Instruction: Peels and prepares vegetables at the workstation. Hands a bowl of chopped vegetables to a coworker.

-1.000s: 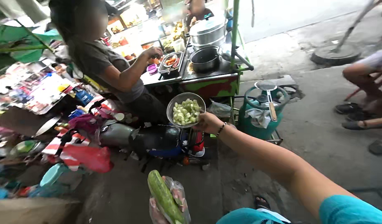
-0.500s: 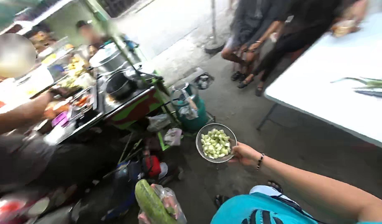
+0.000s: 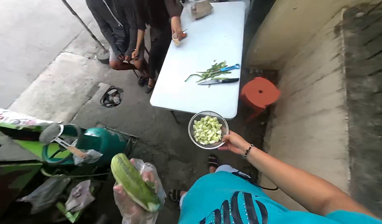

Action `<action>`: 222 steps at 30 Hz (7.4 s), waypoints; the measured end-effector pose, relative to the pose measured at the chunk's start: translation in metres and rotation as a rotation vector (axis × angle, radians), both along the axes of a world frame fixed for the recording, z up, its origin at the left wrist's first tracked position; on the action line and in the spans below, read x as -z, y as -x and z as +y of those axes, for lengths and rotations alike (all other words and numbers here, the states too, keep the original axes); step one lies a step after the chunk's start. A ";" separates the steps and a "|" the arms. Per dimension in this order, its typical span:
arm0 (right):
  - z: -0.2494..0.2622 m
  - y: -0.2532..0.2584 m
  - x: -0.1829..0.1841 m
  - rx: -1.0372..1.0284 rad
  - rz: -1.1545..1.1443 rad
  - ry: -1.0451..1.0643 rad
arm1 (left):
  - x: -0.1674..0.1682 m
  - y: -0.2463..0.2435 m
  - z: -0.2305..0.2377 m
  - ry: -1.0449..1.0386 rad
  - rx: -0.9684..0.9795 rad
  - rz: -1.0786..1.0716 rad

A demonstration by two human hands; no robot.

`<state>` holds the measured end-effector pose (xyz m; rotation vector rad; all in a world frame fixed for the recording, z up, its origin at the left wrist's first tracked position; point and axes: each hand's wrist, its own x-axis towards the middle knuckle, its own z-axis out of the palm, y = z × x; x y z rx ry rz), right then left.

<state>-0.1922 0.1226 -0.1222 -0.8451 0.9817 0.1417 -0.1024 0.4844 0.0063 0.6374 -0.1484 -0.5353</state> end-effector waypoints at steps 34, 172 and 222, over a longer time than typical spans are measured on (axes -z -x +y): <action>-0.381 -0.189 0.041 -0.865 -0.115 1.298 | 0.022 -0.108 -0.376 -0.102 -0.207 0.249; -0.467 -0.306 -0.027 -1.273 -1.242 1.179 | 0.065 -0.157 -0.627 -0.596 -0.554 0.571; -0.466 -0.345 -0.011 -1.430 -0.904 0.975 | 0.089 -0.125 -0.613 -0.944 -0.354 0.155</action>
